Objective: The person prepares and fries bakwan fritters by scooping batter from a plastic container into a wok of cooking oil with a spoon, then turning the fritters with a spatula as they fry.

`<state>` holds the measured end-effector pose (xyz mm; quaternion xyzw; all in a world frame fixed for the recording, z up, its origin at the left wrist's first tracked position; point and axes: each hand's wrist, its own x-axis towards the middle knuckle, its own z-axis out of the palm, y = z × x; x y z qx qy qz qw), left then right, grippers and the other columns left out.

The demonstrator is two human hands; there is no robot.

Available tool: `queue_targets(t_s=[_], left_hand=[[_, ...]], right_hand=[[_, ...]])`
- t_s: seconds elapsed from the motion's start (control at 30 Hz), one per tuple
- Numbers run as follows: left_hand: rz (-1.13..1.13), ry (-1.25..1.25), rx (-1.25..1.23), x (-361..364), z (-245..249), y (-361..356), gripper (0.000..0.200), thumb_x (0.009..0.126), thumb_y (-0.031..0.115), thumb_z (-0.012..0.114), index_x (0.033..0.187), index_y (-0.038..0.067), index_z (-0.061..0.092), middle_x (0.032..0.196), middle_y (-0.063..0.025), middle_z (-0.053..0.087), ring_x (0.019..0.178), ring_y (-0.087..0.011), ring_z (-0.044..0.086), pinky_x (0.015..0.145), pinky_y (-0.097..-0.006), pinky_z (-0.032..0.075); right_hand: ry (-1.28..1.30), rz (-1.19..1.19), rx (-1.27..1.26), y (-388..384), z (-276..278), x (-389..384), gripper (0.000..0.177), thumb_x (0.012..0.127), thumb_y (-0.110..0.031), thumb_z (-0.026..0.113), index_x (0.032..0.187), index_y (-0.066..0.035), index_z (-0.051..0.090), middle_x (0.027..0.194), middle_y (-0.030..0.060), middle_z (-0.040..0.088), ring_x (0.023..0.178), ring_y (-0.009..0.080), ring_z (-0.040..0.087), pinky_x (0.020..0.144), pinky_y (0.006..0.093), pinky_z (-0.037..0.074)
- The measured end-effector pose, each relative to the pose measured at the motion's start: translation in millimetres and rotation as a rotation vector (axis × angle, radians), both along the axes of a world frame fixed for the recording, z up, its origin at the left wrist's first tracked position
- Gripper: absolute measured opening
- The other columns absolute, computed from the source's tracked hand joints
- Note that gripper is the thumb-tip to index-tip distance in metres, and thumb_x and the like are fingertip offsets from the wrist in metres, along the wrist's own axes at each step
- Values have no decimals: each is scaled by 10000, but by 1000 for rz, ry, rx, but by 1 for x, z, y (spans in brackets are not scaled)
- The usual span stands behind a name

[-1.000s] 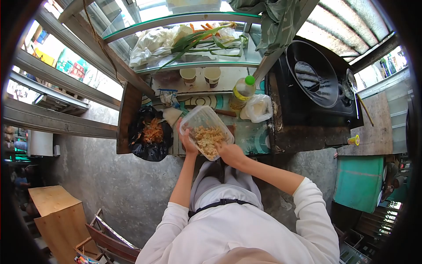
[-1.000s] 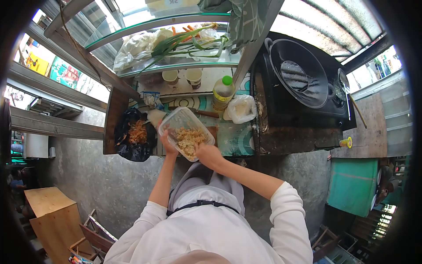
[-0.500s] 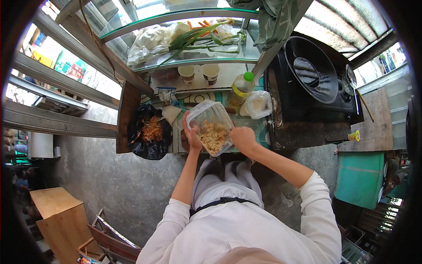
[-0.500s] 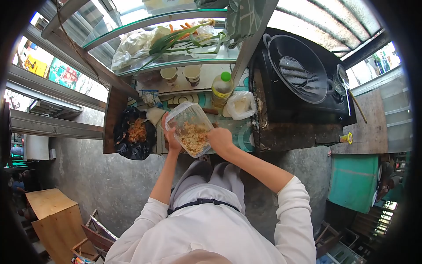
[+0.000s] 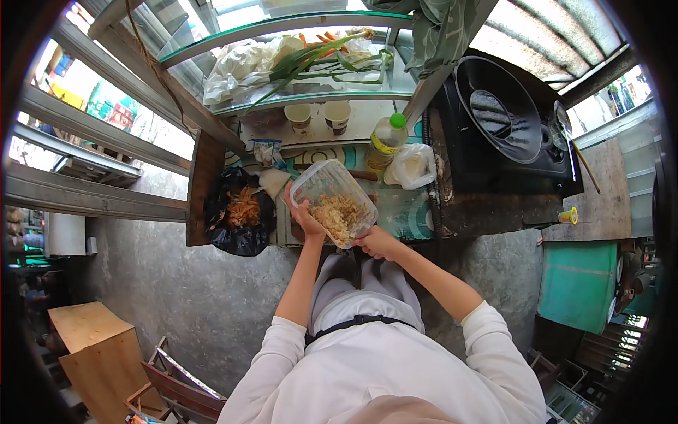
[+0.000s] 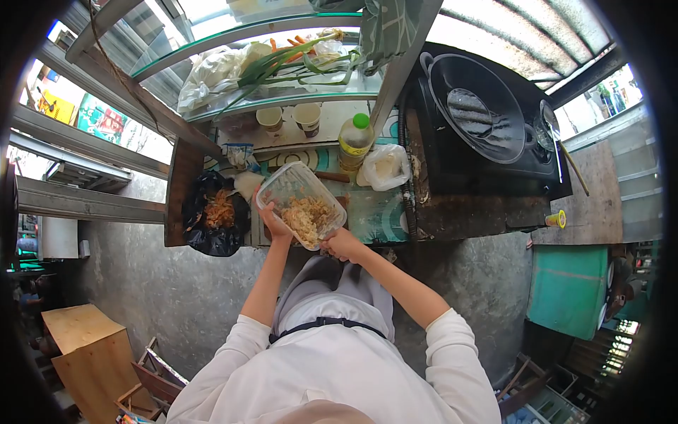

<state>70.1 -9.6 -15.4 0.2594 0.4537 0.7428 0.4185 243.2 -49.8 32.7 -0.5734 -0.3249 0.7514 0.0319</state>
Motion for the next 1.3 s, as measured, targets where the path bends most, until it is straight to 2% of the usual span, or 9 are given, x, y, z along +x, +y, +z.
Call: queue_targets(t_s=[0.1,0.3,0.4,0.5,0.6,0.83,1.03,1.17,1.3], left_hand=[[-1,-64,43,-3,-16,-10,596,732,176,439,1309,63,342,1231,-121,367,1126,-241,367,975,-376,289],[-11,50,57,-7,-17,-15,607,752,210,465,1325,63,330,1284,-101,346,1158,-227,354,972,-365,287],[-18,57,53,-7,-18,-14,606,765,231,471,1330,64,328,1292,-93,346,1164,-221,355,968,-355,291],[-3,63,21,-6,-18,-14,601,768,228,465,1331,66,328,1300,-94,343,1174,-221,352,967,-346,291],[-10,120,19,-2,-12,-13,612,747,239,478,1319,90,323,1231,-116,352,1122,-238,379,955,-377,316],[111,-76,14,10,-18,-13,596,749,180,435,1324,68,325,1304,-99,341,1183,-240,349,977,-368,284],[77,81,33,6,-8,-13,599,732,202,438,1308,84,324,1241,-98,355,1137,-239,373,956,-360,316],[94,223,46,15,-1,-10,604,735,201,436,1312,55,332,1267,-94,351,1149,-222,362,955,-351,309],[74,210,71,13,-1,-12,611,734,200,443,1315,46,337,1278,-94,356,1161,-218,358,954,-347,307]], right_hand=[[274,-173,-226,4,4,-5,194,882,-176,504,936,-51,642,548,-44,372,396,48,254,351,220,171],[103,50,9,8,40,3,214,908,-202,482,944,-53,632,553,-68,328,412,40,259,368,228,188],[-48,217,574,7,35,10,217,891,-185,473,937,-38,626,612,36,477,481,157,438,435,300,328],[-335,357,946,7,53,10,205,843,-146,474,877,1,612,830,246,622,762,380,620,647,436,482],[-749,493,914,3,66,-8,198,806,-90,449,851,0,619,816,246,623,738,368,628,643,446,499],[-674,693,763,-16,23,-42,198,760,-100,493,833,7,643,835,224,638,803,350,638,674,441,514],[-715,693,775,24,92,-17,203,749,-116,517,811,6,667,847,192,651,802,324,646,671,419,519],[-739,742,761,-6,36,-24,221,777,-125,498,831,13,662,856,200,647,841,314,644,717,421,517],[-634,771,697,-1,35,-25,225,749,-106,499,863,15,650,893,216,639,869,346,628,732,426,508]])
